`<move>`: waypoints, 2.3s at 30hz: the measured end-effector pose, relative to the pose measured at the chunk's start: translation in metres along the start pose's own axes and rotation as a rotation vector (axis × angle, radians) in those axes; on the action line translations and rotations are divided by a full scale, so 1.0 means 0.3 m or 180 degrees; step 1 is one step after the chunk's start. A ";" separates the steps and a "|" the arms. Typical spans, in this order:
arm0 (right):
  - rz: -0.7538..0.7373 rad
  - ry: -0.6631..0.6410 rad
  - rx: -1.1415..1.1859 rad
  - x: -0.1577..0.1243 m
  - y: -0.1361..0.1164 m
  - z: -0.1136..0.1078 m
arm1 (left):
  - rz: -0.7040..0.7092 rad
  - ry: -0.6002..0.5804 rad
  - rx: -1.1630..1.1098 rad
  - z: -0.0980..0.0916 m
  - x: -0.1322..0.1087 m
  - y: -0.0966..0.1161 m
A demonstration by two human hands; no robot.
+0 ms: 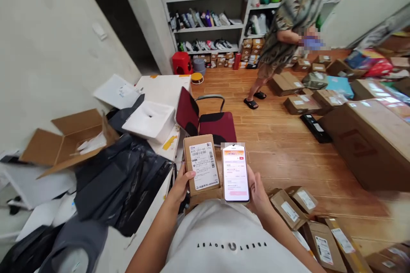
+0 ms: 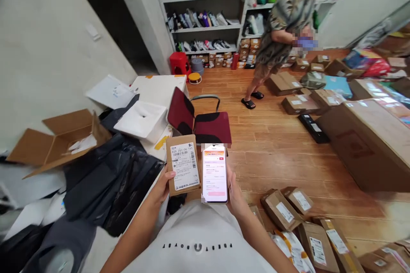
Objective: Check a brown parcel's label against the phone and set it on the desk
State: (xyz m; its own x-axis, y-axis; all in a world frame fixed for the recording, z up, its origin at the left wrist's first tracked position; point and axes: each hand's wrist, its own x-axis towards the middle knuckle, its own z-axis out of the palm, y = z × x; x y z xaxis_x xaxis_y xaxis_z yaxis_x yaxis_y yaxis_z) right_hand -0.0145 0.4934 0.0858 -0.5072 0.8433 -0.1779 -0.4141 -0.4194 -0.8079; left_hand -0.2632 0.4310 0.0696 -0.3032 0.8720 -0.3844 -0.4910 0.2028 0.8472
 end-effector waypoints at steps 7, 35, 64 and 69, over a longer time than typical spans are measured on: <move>-0.0547 0.0097 0.0216 -0.040 -0.363 -0.320 | -0.0204 -0.0563 0.0252 0.556 0.163 -0.057; -0.1199 0.2457 0.1218 0.156 -0.666 -0.698 | -0.0820 -0.1899 0.1482 1.267 0.717 -0.065; -0.1460 0.1415 0.1297 0.357 -0.774 -0.716 | -0.1289 -0.2586 0.1469 1.475 1.072 0.073; -0.1503 0.1413 0.1158 0.362 -0.766 -0.743 | -0.1285 -0.2628 0.1550 1.488 1.097 0.060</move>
State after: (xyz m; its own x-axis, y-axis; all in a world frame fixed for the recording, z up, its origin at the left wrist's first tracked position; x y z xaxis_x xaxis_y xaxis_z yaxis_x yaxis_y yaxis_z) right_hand 0.1940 0.7562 0.1269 0.1081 0.9855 -0.1304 -0.7756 0.0016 -0.6312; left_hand -0.0073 0.9204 0.1220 0.5541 0.6956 -0.4573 0.0070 0.5454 0.8382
